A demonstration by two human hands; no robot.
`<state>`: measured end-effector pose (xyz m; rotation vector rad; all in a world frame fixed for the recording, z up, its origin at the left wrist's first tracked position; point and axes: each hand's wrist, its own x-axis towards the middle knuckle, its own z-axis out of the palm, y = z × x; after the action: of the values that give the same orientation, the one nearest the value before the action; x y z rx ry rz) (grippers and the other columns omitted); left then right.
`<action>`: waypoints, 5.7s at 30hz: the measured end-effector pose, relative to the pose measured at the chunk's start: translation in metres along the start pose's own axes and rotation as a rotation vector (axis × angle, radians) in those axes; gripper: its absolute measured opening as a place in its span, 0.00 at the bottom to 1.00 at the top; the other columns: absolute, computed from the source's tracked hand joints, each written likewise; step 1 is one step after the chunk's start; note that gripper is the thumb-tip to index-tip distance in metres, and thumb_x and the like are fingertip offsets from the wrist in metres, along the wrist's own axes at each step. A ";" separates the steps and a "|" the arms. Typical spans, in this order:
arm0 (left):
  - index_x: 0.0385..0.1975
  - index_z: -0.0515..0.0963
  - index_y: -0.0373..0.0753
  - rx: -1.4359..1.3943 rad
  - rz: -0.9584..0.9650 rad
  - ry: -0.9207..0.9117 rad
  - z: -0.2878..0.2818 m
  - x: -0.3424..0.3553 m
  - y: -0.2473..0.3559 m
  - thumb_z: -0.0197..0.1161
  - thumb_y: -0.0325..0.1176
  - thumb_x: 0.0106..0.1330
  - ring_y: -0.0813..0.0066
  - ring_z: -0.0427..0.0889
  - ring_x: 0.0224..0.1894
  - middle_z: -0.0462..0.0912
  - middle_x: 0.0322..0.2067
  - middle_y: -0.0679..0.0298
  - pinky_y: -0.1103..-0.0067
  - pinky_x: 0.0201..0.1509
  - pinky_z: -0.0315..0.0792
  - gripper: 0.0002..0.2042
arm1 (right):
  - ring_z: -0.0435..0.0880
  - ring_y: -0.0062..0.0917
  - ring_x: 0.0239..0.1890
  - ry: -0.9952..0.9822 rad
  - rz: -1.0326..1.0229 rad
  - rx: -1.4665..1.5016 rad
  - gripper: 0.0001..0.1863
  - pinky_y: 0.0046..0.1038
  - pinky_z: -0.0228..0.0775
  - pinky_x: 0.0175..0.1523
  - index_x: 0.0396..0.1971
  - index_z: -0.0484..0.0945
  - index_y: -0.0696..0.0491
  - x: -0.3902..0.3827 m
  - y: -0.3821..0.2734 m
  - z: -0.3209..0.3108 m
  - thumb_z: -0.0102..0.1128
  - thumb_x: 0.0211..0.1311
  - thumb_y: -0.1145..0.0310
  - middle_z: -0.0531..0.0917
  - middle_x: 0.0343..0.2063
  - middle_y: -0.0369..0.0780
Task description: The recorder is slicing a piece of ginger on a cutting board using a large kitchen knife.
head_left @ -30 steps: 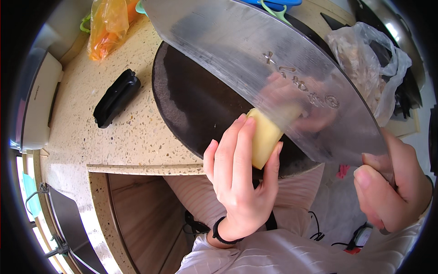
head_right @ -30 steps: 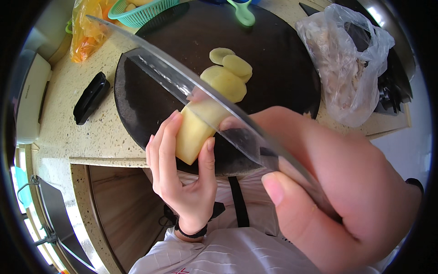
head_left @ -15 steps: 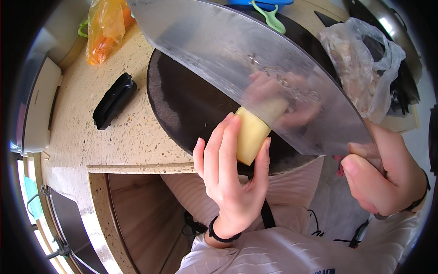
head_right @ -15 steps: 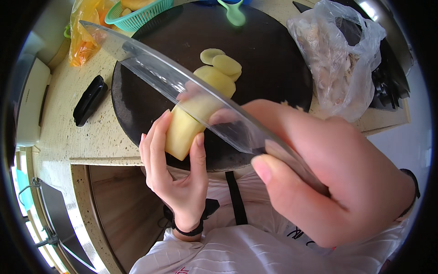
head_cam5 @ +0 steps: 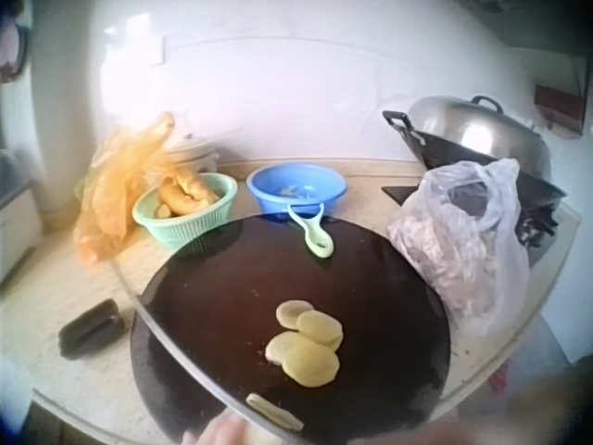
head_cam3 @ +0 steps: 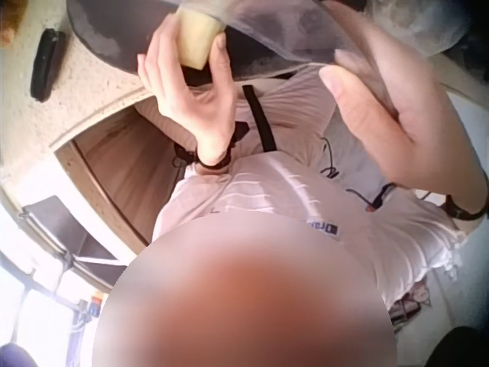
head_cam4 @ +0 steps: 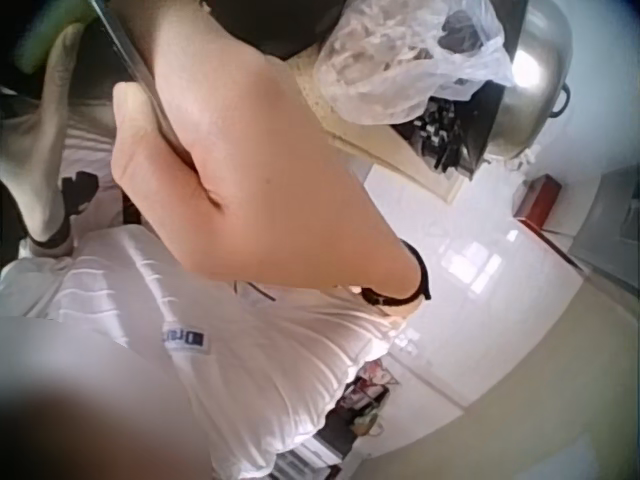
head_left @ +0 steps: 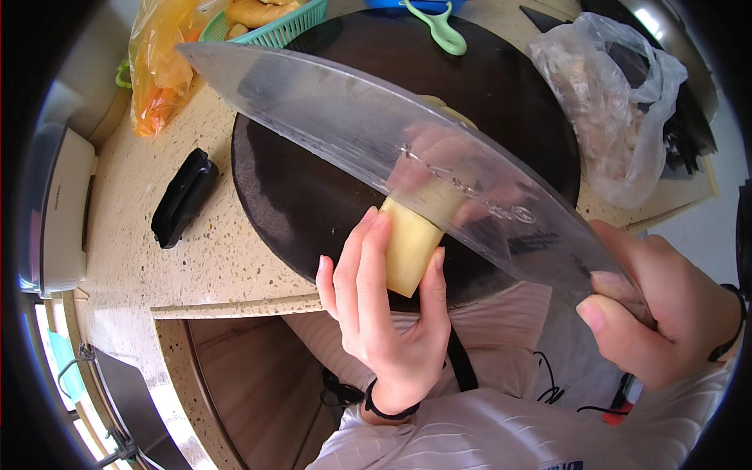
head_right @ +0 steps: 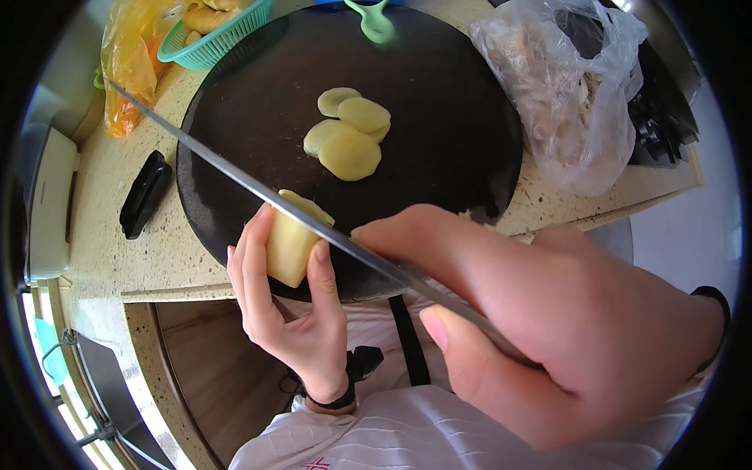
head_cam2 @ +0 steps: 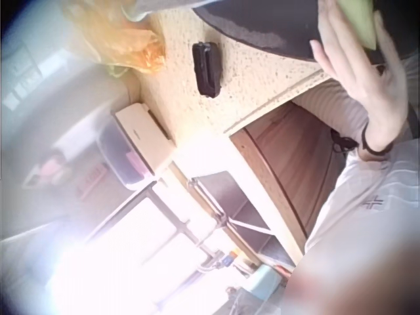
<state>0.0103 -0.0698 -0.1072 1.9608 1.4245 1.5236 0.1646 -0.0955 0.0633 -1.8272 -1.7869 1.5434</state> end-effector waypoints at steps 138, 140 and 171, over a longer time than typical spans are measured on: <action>0.49 0.76 0.34 -0.028 0.000 0.047 0.002 -0.003 -0.004 0.71 0.30 0.50 0.66 0.78 0.48 0.80 0.46 0.57 0.68 0.67 0.51 0.24 | 0.59 0.08 0.06 0.438 0.131 0.174 0.25 0.15 0.49 0.12 0.60 0.54 0.66 -0.015 -0.005 0.029 0.38 0.61 0.81 0.64 0.07 0.29; 0.48 0.76 0.34 -0.026 -0.004 0.054 0.002 -0.003 -0.004 0.70 0.29 0.51 0.65 0.78 0.48 0.80 0.45 0.58 0.66 0.67 0.51 0.22 | 0.59 0.08 0.06 0.485 0.079 0.121 0.25 0.15 0.49 0.13 0.60 0.54 0.66 -0.014 -0.005 0.029 0.38 0.61 0.82 0.65 0.07 0.29; 0.49 0.75 0.34 -0.026 -0.007 0.045 0.000 -0.003 -0.002 0.68 0.26 0.52 0.62 0.78 0.49 0.80 0.45 0.57 0.61 0.68 0.50 0.21 | 0.65 0.11 0.08 -0.048 -0.033 -0.065 0.32 0.17 0.59 0.16 0.64 0.46 0.66 -0.002 0.003 0.004 0.36 0.58 0.81 0.68 0.09 0.30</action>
<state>0.0096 -0.0715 -0.1102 1.9160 1.4209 1.5852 0.1639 -0.1000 0.0606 -1.7945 -1.9005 1.5470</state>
